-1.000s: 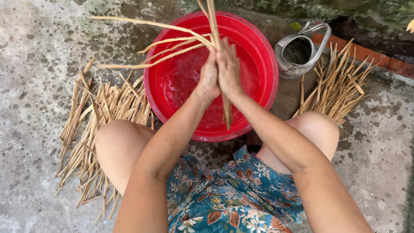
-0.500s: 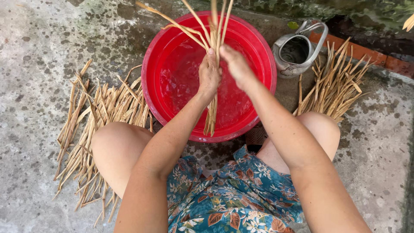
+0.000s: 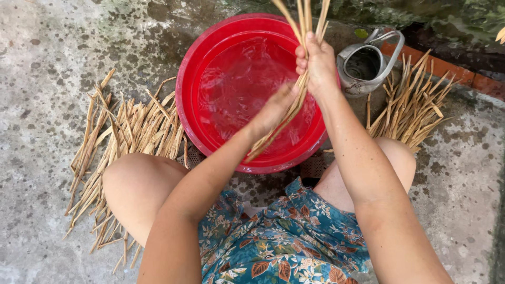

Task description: The person sits on a concrete floor and repeatedly dips bundles of dried plant stalks into a red basin of water. They agitate the stalks in the water, lift them to drain, and then place them back into the basin. The person also gathers a larger bundle of stalks and ties them together with a thin strip.

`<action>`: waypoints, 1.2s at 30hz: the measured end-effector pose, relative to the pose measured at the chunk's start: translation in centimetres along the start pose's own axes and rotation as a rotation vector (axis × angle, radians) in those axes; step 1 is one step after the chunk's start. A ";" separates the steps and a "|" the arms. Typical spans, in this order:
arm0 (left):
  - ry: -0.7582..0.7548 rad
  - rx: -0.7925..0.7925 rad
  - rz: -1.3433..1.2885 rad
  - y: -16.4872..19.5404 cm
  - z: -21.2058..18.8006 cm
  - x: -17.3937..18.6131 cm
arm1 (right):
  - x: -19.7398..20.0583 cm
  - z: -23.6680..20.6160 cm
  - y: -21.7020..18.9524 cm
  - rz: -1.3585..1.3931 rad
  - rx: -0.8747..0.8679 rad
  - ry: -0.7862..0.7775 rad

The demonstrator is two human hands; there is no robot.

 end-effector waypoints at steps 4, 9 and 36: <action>-0.032 0.027 -0.614 0.3 3.0 3.3 | -4.9 -3.9 1.0 -0.396 0.187 -0.085; 0.033 0.090 -0.746 -1.9 4.8 3.9 | -8.5 -6.1 1.0 -0.697 0.319 -0.152; 0.206 -0.045 0.255 -0.1 -0.3 -0.1 | -3.5 -2.0 -4.0 0.056 0.001 -0.020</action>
Point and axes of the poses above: each hand's wrist, its own z-axis towards the middle knuckle, its own x-axis out of the back of the hand, y = z × x, the point moved 10 cm from there along z, towards the middle knuckle, and after that the axes turned 12 degrees about x, right-handed, at the moved point
